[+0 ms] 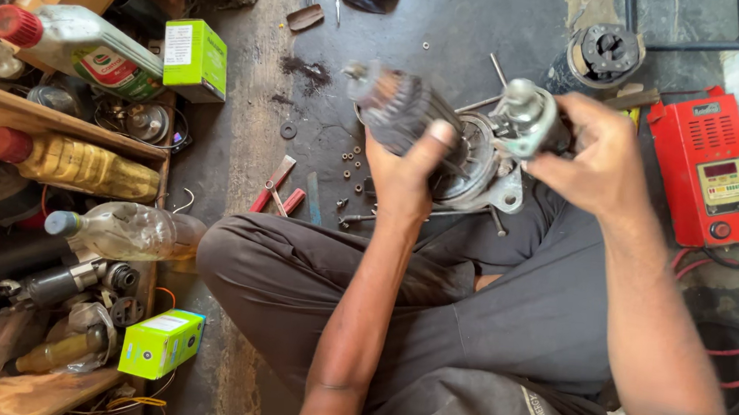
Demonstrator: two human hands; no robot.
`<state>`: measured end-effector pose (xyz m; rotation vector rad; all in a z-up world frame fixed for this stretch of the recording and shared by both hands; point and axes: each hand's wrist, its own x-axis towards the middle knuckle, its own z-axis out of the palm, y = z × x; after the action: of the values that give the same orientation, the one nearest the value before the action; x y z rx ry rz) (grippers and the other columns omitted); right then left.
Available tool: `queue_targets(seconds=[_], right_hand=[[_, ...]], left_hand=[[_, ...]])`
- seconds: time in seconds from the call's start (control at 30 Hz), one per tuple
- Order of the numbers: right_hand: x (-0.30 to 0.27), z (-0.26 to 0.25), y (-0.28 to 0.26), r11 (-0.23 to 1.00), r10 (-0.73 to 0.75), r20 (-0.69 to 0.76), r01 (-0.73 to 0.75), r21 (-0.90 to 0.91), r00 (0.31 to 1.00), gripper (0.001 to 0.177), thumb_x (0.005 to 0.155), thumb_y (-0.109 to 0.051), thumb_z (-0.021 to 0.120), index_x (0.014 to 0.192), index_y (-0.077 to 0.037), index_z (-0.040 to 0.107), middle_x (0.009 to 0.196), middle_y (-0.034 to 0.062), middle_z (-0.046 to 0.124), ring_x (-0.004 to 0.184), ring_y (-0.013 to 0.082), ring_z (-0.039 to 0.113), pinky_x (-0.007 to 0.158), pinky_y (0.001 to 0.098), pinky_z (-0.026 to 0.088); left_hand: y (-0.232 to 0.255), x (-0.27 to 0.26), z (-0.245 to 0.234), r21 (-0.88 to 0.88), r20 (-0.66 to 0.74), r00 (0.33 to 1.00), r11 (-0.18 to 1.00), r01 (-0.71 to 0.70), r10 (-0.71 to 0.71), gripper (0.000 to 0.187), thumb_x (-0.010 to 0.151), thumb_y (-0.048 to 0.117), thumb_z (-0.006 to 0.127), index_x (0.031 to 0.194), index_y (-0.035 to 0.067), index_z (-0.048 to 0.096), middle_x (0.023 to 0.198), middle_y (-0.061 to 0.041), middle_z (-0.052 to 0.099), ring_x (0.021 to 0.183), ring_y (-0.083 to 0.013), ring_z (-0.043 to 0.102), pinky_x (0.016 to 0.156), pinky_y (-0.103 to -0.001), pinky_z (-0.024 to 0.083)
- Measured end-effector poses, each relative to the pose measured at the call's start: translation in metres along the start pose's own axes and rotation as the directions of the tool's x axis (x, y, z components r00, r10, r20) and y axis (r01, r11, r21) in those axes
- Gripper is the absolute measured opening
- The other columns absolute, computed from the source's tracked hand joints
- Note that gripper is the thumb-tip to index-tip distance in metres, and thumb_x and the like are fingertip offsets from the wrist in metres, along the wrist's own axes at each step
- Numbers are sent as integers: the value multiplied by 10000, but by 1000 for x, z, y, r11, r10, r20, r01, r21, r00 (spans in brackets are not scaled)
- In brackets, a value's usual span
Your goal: The person sits on the floor and disassembles a small electric motor, using a hammer and screwdriver to separate the housing and rotor. They remove the rotor, inspect the internal components, and then reassemble the motor parts.
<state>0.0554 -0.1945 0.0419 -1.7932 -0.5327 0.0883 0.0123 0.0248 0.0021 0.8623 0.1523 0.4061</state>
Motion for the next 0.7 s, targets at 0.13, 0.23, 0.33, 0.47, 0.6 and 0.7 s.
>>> queue_targets(seconds=[0.13, 0.23, 0.33, 0.47, 0.6, 0.7], right_hand=[[17, 9, -8, 997, -9, 48, 5, 83, 999, 514, 794, 103, 762, 1293, 84, 642, 1138, 60, 651, 1032, 121, 649, 903, 274, 536], [23, 19, 0, 993, 28, 60, -34, 112, 998, 507, 812, 142, 729, 1309, 89, 649, 1090, 61, 600, 1009, 118, 658, 875, 274, 540], [29, 28, 10, 961, 134, 28, -137, 240, 991, 507, 830, 133, 679, 1329, 60, 626, 1122, 63, 677, 992, 115, 684, 882, 254, 563], [25, 32, 12, 964, 51, 25, -56, 259, 998, 523, 839, 125, 725, 1341, 52, 597, 1181, 76, 671, 1040, 124, 677, 927, 274, 572], [12, 38, 3, 982, -74, 7, 71, 177, 997, 625, 838, 123, 795, 1377, 3, 501, 1169, 114, 663, 1033, 137, 662, 899, 296, 581], [5, 46, 0, 969, -184, 24, 177, 171, 983, 689, 855, 129, 811, 1398, -38, 422, 1145, 140, 683, 986, 130, 671, 870, 273, 573]], left_hand=[[-14, 16, -25, -270, -96, 965, 939, 212, -246, 577, 848, 203, 790, 1324, -4, 539, 1184, -100, 626, 1065, -214, 628, 973, -368, 523], [-30, 20, -45, -335, -90, 928, 889, 313, -361, 482, 869, 190, 761, 1274, 11, 570, 1146, -85, 641, 1028, -209, 634, 950, -382, 519], [-41, 18, -62, -287, -94, 922, 897, 335, -374, 445, 818, 157, 747, 1225, 63, 594, 1111, -40, 668, 1024, -180, 648, 947, -362, 518], [-51, 7, -81, -289, -49, 936, 901, 322, -350, 373, 845, 117, 728, 1194, 43, 619, 1116, -45, 687, 1062, -187, 640, 986, -347, 491], [-57, -13, -94, -490, 15, 921, 800, 346, -389, 329, 819, 47, 681, 1143, 13, 632, 1107, -76, 694, 1085, -229, 655, 1090, -418, 501], [-61, -22, -99, -607, 107, 917, 706, 366, -384, 374, 797, 64, 628, 1167, 10, 635, 1123, -73, 703, 1093, -230, 657, 1072, -404, 485]])
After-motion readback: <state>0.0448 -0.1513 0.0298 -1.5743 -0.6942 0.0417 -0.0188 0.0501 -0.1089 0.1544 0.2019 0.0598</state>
